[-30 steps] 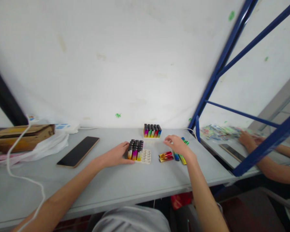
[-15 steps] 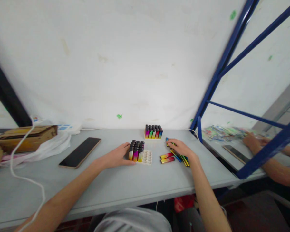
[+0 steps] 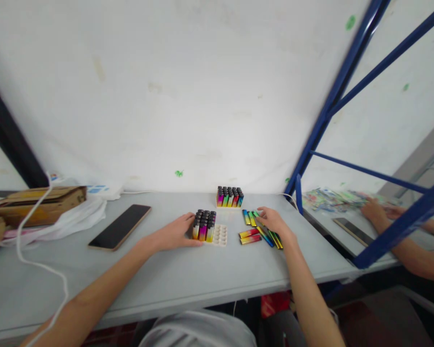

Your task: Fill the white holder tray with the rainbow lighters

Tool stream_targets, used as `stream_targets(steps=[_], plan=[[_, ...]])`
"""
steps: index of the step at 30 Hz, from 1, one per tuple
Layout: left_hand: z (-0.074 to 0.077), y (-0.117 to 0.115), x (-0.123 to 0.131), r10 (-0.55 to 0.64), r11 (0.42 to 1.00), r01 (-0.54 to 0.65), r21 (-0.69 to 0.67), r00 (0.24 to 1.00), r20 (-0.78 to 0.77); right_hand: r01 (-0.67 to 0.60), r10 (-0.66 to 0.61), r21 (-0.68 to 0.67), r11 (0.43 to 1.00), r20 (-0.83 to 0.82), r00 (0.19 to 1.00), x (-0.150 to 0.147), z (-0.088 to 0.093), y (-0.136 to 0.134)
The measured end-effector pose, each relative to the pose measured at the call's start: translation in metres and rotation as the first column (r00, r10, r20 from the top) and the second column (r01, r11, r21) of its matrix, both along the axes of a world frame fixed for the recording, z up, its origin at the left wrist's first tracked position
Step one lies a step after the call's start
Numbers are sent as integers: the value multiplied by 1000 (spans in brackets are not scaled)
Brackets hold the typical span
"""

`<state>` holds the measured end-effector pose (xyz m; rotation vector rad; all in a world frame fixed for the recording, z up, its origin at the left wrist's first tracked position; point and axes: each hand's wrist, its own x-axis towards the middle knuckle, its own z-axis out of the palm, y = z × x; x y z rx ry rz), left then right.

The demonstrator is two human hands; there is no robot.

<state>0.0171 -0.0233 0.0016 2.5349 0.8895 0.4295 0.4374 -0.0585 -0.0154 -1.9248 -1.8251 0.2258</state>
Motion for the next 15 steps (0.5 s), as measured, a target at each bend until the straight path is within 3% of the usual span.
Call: stream_targets(steps=[4,7,11,15], plan=[[2,-1,0,5,1000,-5,-14,1000,-11,-10,10,87,996,-9,1000,-3,1,2],[2,-1,0,4,1000,-4,-20,1000,-3,4,51,183,983,-296,954,-10,7,0],[0,0,0,-14,1000,15,-19,999,32,29,126,200,979,-715,688,-34,21,-5],[-3,1,-1,2,1000,-1,-21,1000,15,-18,135,147,989,-847,514,-74,32,-6]])
